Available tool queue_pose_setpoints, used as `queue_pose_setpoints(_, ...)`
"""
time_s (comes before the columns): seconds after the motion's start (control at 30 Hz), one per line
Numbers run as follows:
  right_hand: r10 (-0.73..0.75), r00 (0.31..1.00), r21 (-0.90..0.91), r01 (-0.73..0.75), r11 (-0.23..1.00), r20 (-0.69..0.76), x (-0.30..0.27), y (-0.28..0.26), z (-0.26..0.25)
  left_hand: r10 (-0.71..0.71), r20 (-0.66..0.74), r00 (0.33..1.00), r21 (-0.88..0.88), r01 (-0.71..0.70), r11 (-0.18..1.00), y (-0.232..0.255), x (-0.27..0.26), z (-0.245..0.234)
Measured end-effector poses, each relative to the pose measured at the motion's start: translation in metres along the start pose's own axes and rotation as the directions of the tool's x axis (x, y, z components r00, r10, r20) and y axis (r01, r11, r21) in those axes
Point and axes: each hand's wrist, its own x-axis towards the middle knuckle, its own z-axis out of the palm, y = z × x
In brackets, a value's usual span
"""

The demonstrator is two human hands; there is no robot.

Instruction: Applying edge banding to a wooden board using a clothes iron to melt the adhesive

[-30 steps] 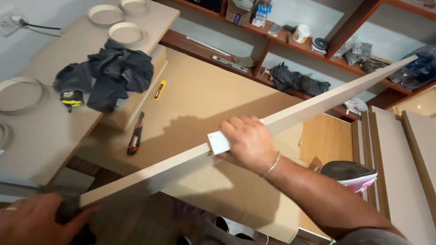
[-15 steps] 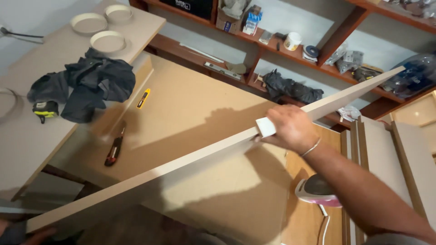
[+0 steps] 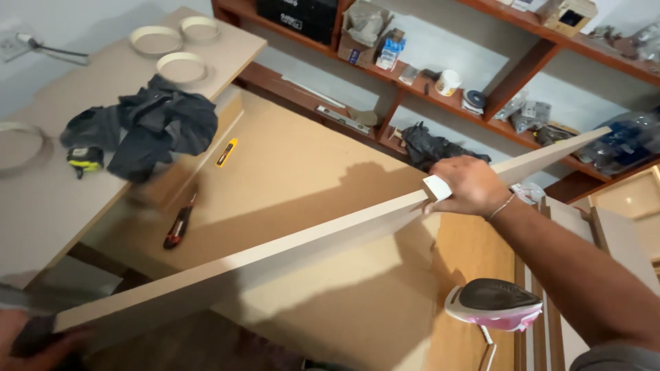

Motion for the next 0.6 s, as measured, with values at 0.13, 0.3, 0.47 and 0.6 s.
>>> queue_pose_setpoints(0.13, -0.041, 0.999, -0.011, 0.041, 0.999, -0.027, 0.027, -0.042, 0.005, 0.198, -0.448, 0.872, 0.251, -0.089, 0.964, 0.019, -0.045, -0.016)
queue_pose_setpoints(0.3, -0.085, 0.989, 0.055, 0.092, 0.994, -0.119, 0.070, -0.116, 0.004, 0.470, -0.660, 0.586, 0.420, -0.231, 0.878, 0.046, -0.093, -0.067)
queue_pose_setpoints(0.47, -0.072, 0.994, 0.024, 0.074, 0.997, -0.087, 0.107, -0.167, 0.023, 0.459, -0.716, 0.526, 0.353, -0.294, 0.888, 0.058, -0.096, -0.078)
queue_pose_setpoints(0.6, -0.066, 0.994, -0.052, 0.062, 0.997, -0.083, 0.133, -0.215, 0.035, 0.426, -0.773, 0.470, 0.285, -0.343, 0.895, 0.063, -0.094, -0.072)
